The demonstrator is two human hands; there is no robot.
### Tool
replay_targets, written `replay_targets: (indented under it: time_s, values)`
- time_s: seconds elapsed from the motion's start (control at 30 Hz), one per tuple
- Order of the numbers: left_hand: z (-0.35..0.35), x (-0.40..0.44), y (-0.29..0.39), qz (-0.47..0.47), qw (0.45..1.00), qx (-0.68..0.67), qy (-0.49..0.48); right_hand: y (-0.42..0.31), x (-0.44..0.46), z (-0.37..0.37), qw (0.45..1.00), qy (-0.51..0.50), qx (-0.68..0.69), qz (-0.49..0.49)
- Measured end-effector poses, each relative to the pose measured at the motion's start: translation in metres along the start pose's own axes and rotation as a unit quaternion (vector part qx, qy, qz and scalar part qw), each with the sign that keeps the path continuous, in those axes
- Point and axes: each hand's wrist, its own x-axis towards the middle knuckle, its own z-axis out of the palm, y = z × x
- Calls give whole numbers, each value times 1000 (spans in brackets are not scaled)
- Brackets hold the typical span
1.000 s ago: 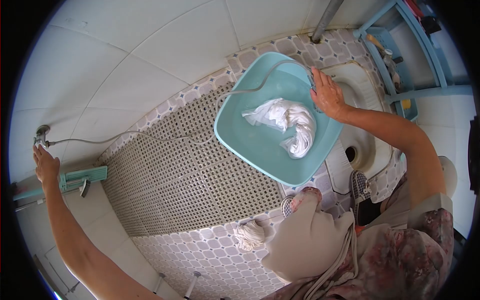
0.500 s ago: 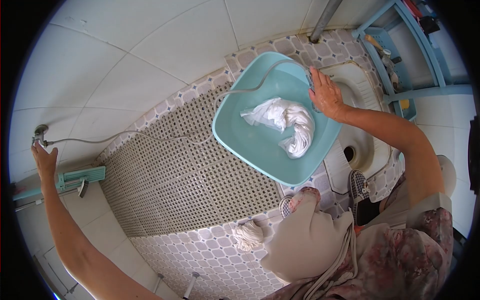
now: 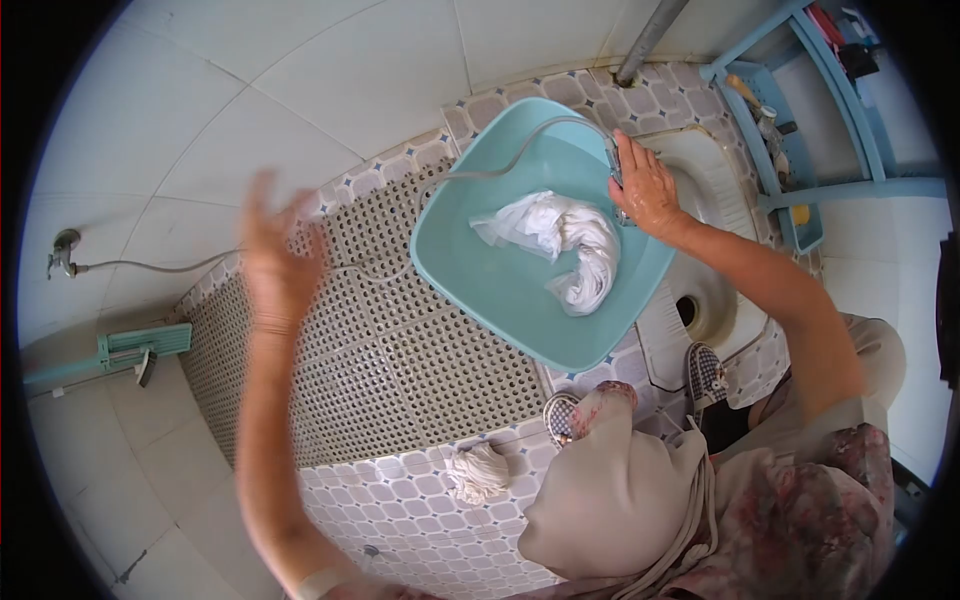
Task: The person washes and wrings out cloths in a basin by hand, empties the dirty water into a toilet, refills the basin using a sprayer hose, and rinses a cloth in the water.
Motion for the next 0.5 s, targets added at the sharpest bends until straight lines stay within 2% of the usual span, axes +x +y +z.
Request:
replay_targets:
  time_s: [0.03,0.07,0.1,0.13,0.2,0.3,0.33,0.43,0.5]
  values:
    - [25,-11,46,-81,987,-134,-29,0,0,0,1000,3,-3,-1]
    - [35,-15,89,-68,988,-133,-47,0,0,1,1000,5,-4,-1]
    - [51,-24,117,-42,976,-204,-62,0,-1,2,1000,8,-6,0]
    - [63,-31,152,-104,951,-275,-99,-1,-2,2,1000,12,-7,2]
    - [95,-31,187,-87,948,-264,-154,-6,-4,2,998,42,-34,-9]
    - [125,-17,218,-146,955,-167,-199,-21,-14,14,986,68,-135,-63]
    - [138,-13,224,-178,937,-181,-240,-26,-17,15,977,76,-178,-87]
    - [165,-4,223,-257,864,-224,-371,-38,-25,5,978,127,-63,-153]
    - [172,0,220,-288,800,-267,-454,-47,-31,-2,979,53,46,-189]
